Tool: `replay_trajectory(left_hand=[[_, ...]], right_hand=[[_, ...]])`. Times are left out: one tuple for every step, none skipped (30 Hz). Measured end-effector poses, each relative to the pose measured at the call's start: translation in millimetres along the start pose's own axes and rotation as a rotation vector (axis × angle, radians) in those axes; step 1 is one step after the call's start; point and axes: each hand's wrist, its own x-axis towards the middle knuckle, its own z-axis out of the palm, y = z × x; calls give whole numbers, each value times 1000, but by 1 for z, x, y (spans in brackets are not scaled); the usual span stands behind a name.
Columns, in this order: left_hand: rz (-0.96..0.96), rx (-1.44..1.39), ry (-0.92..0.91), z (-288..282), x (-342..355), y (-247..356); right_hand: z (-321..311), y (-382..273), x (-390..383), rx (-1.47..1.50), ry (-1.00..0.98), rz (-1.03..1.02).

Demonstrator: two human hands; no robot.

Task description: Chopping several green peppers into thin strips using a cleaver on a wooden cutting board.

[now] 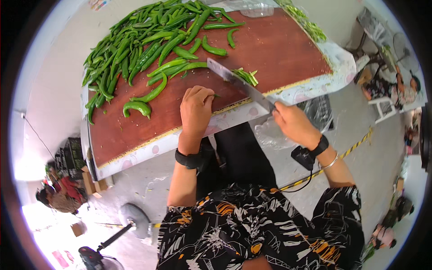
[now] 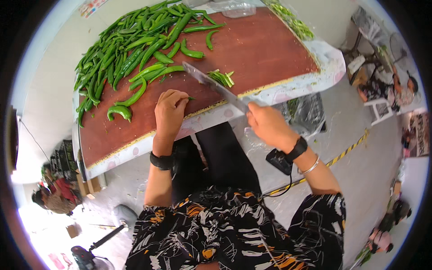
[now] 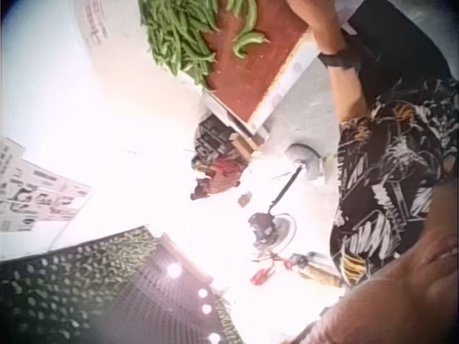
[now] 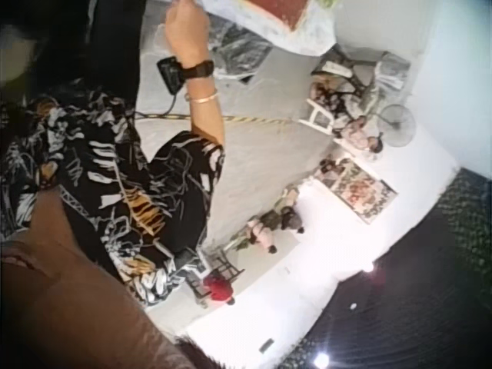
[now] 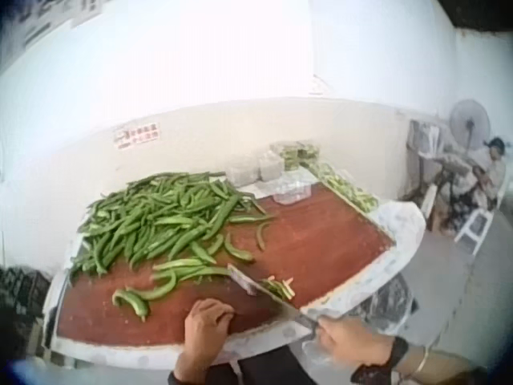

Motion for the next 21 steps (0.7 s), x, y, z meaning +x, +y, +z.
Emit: replay_trajectory(left_hand=[[7, -49, 20, -1, -1, 0], [17, -48, -3, 1, 0, 1], [20, -29, 10, 1, 0, 1], [19, -7, 29, 1, 1, 2], [23, -5, 16, 0, 1, 3], [31, 19, 18, -1, 1, 3], [40, 41, 23, -1, 2, 3], [41, 41, 16, 0, 1, 3], [48, 38, 20, 1, 1, 4], [54, 37, 26, 0, 0, 3], [52, 39, 24, -1, -1, 3], [56, 41, 34, -1, -1, 3], [60, 42, 42, -2, -2, 3], [58, 41, 38, -2, -3, 3], [52, 54, 31, -2, -4, 3], [46, 68, 26, -3, -4, 3], [43, 66, 22, -3, -4, 3], [38, 67, 17, -4, -5, 2], [32, 69, 16, -4, -4, 2], [27, 69, 12, -3, -3, 3], [44, 67, 26, -2, -3, 2]], right_hand=[[-3, -5, 3, -3, 17, -24], [-5, -5, 3, 4, 23, -61], [-4, -6, 3, 10, 30, -100], [-6, -10, 4, 22, 33, -89], [-6, -16, 6, 12, 4, -102], [-5, -20, 8, 0, -27, -118], [-3, -20, 10, 6, -26, -111], [-1, -19, 12, -13, -41, -115], [1, -19, 14, -33, -58, -121], [2, -21, 15, -29, -60, -120], [2, -23, 15, -32, -60, -136], [2, -24, 16, -36, -61, -153], [3, -25, 16, -34, -64, -150], [4, -26, 16, -59, -64, -167], [5, -26, 16, -85, -65, -183], [5, -27, 17, -84, -68, -181], [5, -28, 17, -109, -65, -199], [5, -28, 18, -134, -63, -216], [4, -29, 19, -133, -67, -215], [2, -29, 20, -136, -90, -208], [1, -29, 21, -138, -113, -201]])
